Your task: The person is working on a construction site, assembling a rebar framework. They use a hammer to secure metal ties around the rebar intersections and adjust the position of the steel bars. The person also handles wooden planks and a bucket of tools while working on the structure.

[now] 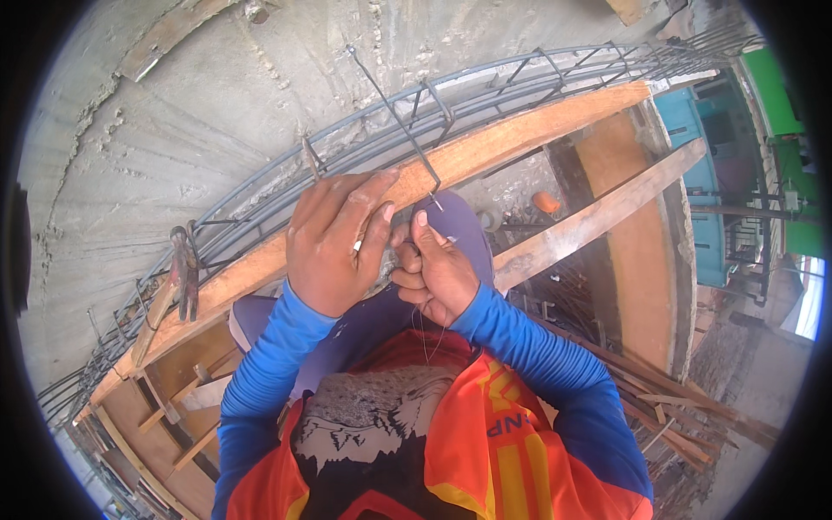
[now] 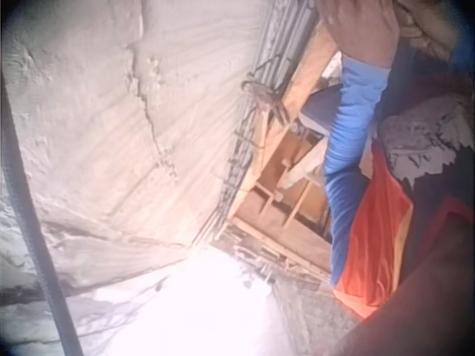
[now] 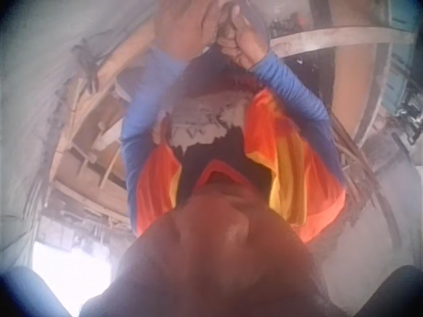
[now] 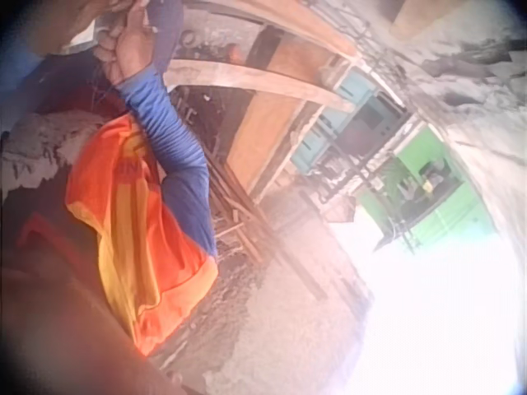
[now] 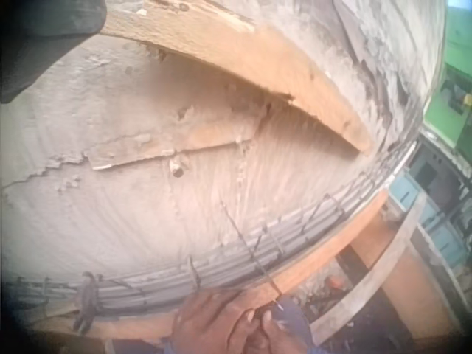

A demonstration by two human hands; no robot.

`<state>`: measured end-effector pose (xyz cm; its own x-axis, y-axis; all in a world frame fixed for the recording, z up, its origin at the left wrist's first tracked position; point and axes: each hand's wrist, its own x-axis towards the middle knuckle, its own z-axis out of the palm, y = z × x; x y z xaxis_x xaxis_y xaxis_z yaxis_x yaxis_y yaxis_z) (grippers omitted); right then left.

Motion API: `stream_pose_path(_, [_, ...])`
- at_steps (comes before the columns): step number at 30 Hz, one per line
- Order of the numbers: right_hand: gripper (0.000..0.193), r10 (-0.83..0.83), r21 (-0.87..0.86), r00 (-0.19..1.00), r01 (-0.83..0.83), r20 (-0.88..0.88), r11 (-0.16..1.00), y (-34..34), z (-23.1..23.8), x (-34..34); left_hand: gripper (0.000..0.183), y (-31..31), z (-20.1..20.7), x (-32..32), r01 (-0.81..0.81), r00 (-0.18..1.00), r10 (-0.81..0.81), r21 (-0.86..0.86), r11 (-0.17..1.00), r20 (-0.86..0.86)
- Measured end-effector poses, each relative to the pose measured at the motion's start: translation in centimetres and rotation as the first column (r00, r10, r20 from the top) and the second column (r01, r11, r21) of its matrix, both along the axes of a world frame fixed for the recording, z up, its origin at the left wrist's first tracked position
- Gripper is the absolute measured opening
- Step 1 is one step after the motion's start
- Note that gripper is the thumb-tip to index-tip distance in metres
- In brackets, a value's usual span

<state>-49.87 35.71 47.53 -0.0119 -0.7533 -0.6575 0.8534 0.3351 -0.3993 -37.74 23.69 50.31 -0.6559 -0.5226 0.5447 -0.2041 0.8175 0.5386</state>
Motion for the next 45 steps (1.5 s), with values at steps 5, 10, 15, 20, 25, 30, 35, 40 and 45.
stream_pose_path(5, [0.038,0.476,0.248,0.818,-0.412,-0.322,0.877,-0.6,7.4,-3.0,0.025,0.4,0.3,-0.8,-0.047,0.999,0.046,0.028,0.998,0.024])
stream_pose_path(10, [0.031,0.350,0.615,-0.518,-0.738,-0.780,0.277,-5.3,11.1,-10.2,0.021,1.0,0.8,-1.8,-0.110,0.991,0.111,-0.016,0.994,0.075])
stream_pose_path(15, [0.025,0.191,0.792,-0.781,-0.610,-0.595,-0.021,-12.1,13.9,-11.7,0.021,1.2,-0.3,-2.0,-0.173,0.983,0.178,-0.103,0.980,0.037])
stream_pose_path(20, [0.031,0.220,0.832,-0.818,-0.553,-0.531,-0.049,-15.6,13.3,-13.4,0.017,0.4,1.1,-2.0,-0.128,0.988,0.113,0.146,0.981,0.109])
stream_pose_path(25, [0.033,0.419,0.678,-0.632,-0.734,-0.652,-0.052,-18.0,10.8,-15.1,0.026,-5.9,1.1,-3.2,-0.056,0.945,-0.087,0.419,0.906,0.315])
stream_pose_path(30, [0.028,0.404,0.684,-0.650,-0.726,-0.644,-0.078,-20.7,8.6,-14.9,0.032,-7.5,0.0,-5.3,-0.018,0.956,-0.263,0.926,0.376,0.126])
stream_pose_path(35, [0.033,0.094,0.737,-0.738,-0.674,-0.669,-0.048,-22.4,8.0,-13.5,0.032,-7.5,2.3,-6.0,-0.096,0.938,-0.282,0.931,0.351,0.203])
stream_pose_path(40, [0.044,0.012,0.731,-0.739,-0.663,-0.674,0.161,-22.0,6.9,-13.7,0.033,-7.1,-0.5,-5.7,-0.022,0.990,-0.132,0.984,0.175,0.046])
stream_pose_path(45, [0.059,-0.165,0.518,-0.578,-0.802,-0.799,0.298,-20.6,5.7,-15.1,0.031,-7.0,-0.5,-4.4,0.030,1.000,-0.003,0.999,0.020,-0.030])
